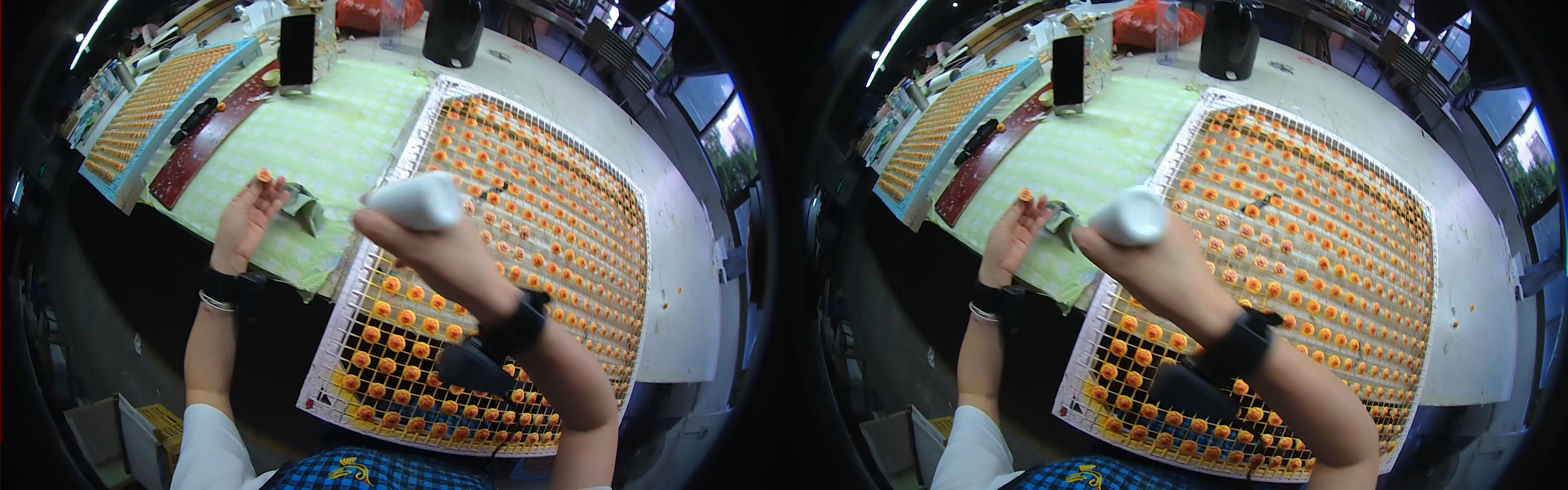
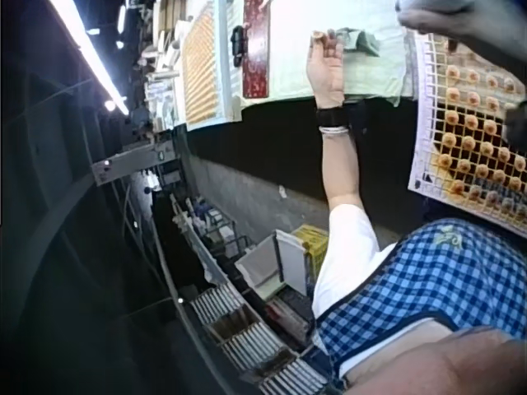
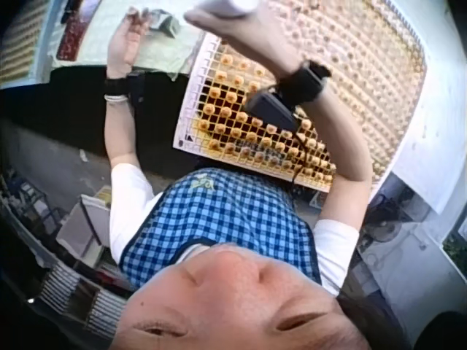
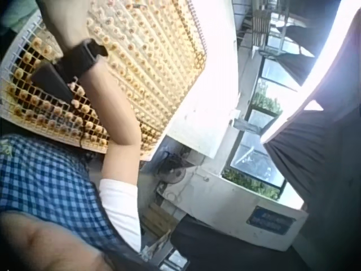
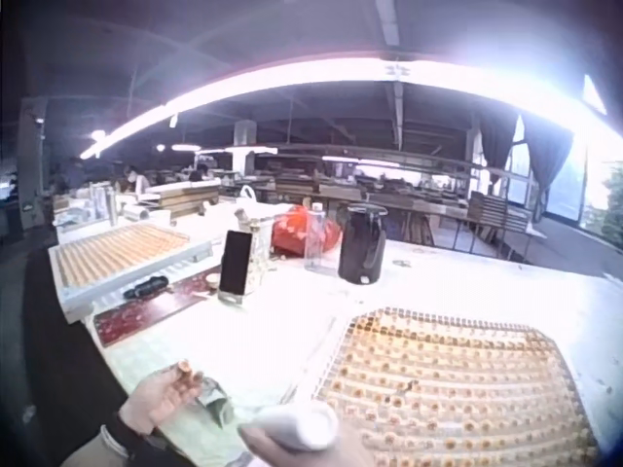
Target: Applying glue or colored resin to small circular molded parts arranged on a grid tray in a workshop.
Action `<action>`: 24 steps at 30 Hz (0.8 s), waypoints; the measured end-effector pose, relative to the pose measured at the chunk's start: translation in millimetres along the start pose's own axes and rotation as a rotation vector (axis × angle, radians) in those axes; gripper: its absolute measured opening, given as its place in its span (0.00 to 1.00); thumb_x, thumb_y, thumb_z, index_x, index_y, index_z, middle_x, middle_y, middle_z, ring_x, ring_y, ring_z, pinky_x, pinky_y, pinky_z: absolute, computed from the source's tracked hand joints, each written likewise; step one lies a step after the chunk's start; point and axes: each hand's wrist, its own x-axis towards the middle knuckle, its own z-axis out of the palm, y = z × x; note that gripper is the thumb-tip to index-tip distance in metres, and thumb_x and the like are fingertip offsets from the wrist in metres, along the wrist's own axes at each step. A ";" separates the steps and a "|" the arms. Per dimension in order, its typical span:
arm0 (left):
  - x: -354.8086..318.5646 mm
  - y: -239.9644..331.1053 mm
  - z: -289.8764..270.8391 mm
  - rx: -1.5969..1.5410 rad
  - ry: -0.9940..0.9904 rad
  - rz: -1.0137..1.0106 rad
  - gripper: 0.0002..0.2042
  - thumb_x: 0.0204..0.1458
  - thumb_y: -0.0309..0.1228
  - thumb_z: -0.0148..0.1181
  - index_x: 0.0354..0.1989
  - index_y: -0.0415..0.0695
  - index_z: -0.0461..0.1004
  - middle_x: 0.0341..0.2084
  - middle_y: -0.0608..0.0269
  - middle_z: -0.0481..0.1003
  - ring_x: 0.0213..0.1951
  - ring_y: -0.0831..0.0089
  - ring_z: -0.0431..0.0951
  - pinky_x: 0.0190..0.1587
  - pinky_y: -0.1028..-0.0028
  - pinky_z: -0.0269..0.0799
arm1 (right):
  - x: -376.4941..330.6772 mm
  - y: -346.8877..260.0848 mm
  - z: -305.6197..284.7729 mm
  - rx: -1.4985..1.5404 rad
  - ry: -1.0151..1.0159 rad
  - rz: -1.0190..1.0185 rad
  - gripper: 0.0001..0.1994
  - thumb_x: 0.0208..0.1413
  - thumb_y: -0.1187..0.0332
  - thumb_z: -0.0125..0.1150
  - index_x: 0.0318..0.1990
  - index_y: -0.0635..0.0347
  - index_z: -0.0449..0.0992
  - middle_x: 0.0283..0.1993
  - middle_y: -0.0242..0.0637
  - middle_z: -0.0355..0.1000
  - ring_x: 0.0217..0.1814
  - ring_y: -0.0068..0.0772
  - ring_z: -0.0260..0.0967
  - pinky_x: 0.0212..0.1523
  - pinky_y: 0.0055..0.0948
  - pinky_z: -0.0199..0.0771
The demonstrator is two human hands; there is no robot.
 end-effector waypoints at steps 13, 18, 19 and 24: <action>4.5 -8.5 -7.4 0.012 0.068 -0.034 0.10 0.50 0.26 0.44 0.38 0.34 0.64 0.35 0.56 0.67 0.40 0.69 0.68 0.44 0.69 0.67 | 60.2 18.7 81.5 -0.502 -0.208 -0.078 0.15 0.37 0.59 0.56 0.27 0.62 0.69 0.25 0.46 0.68 0.28 0.46 0.67 0.30 0.36 0.67; -8.4 -3.3 3.2 0.018 0.125 0.030 0.09 0.50 0.26 0.46 0.38 0.35 0.65 0.34 0.60 0.68 0.40 0.70 0.69 0.44 0.72 0.66 | 5.6 -30.1 24.4 -0.156 -0.063 -0.024 0.15 0.38 0.59 0.60 0.28 0.61 0.68 0.23 0.36 0.68 0.23 0.29 0.67 0.26 0.26 0.66; -16.1 -1.2 13.8 0.015 0.121 0.025 0.09 0.50 0.26 0.46 0.38 0.35 0.65 0.34 0.60 0.68 0.40 0.70 0.69 0.44 0.72 0.66 | -9.1 -37.5 11.9 -0.128 -0.011 0.001 0.14 0.37 0.62 0.62 0.29 0.61 0.68 0.22 0.34 0.68 0.22 0.24 0.66 0.25 0.22 0.65; -80.8 -2.0 99.1 -0.055 -0.058 -0.282 0.08 0.49 0.27 0.46 0.36 0.38 0.66 0.30 0.56 0.71 0.35 0.68 0.72 0.43 0.71 0.67 | -94.8 -34.9 -38.6 0.175 0.049 0.049 0.18 0.37 0.71 0.60 0.36 0.65 0.62 0.27 0.35 0.65 0.24 0.16 0.62 0.23 0.14 0.61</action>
